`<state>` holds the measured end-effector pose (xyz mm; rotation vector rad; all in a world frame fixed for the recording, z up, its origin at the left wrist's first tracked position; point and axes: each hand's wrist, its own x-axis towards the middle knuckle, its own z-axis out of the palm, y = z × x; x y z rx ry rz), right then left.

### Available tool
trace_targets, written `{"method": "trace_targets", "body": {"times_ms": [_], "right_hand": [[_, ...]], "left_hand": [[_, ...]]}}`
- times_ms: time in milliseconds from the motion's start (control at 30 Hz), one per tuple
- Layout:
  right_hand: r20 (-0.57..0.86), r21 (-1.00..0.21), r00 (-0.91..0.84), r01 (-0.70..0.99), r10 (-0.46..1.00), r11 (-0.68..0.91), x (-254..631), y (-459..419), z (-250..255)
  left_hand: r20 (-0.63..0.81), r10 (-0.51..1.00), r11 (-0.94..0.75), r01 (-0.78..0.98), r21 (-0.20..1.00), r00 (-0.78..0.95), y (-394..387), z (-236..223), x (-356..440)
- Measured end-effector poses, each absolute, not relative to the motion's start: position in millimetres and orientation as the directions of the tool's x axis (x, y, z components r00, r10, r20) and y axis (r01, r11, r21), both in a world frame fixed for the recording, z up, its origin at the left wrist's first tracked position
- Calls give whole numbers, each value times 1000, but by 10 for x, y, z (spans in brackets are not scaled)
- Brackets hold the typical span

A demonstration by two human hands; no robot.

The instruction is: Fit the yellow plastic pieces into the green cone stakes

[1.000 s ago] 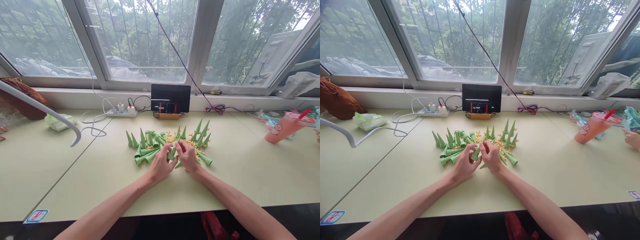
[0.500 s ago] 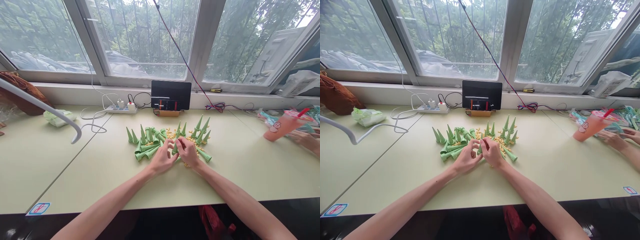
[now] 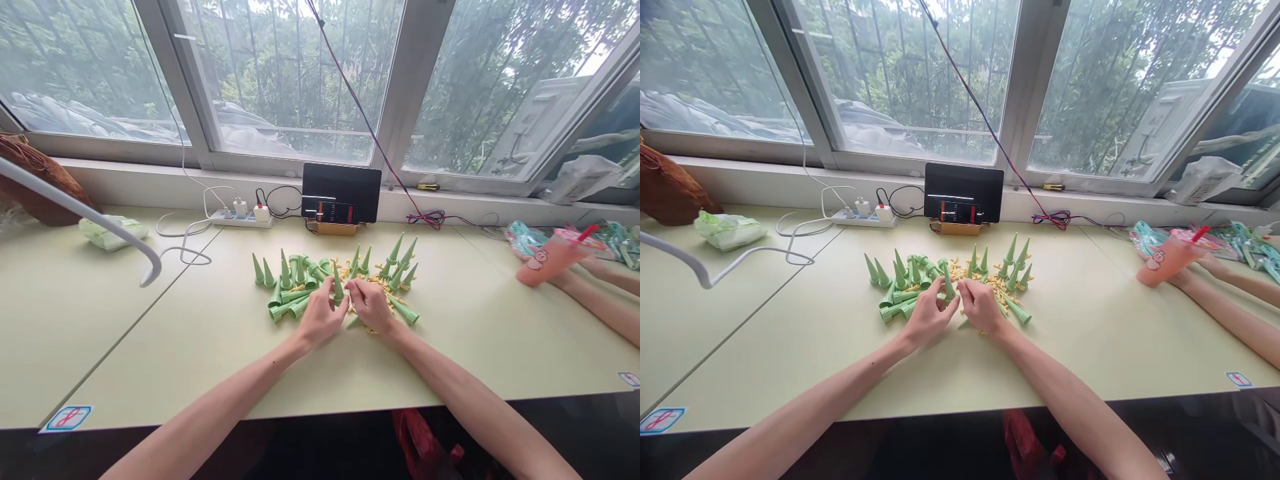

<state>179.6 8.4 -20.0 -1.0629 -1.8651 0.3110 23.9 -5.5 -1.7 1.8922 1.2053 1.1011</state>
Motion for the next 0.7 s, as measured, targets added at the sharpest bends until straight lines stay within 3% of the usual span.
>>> {"method": "trace_targets", "body": {"times_ms": [133,267,500,633,700], "right_hand": [[558,-460,-275,683,783,567,1714,84,-158],[362,-332,-329,829,872,451,1550,137,39],[176,-304,-418,838,891,453,1274,464,335],[63,-51,-275,959,959,278,1119,711,409],[51,-3,-195,981,980,195,1073,856,427]], "left_hand": [[364,925,-380,346,858,114,-40,-4,231],[437,899,-422,296,857,15,-45,19,224],[577,813,-531,309,789,-76,-46,34,233],[633,773,-590,330,737,-30,-63,-5,254],[643,766,-604,330,726,-13,-69,-21,259]]}}
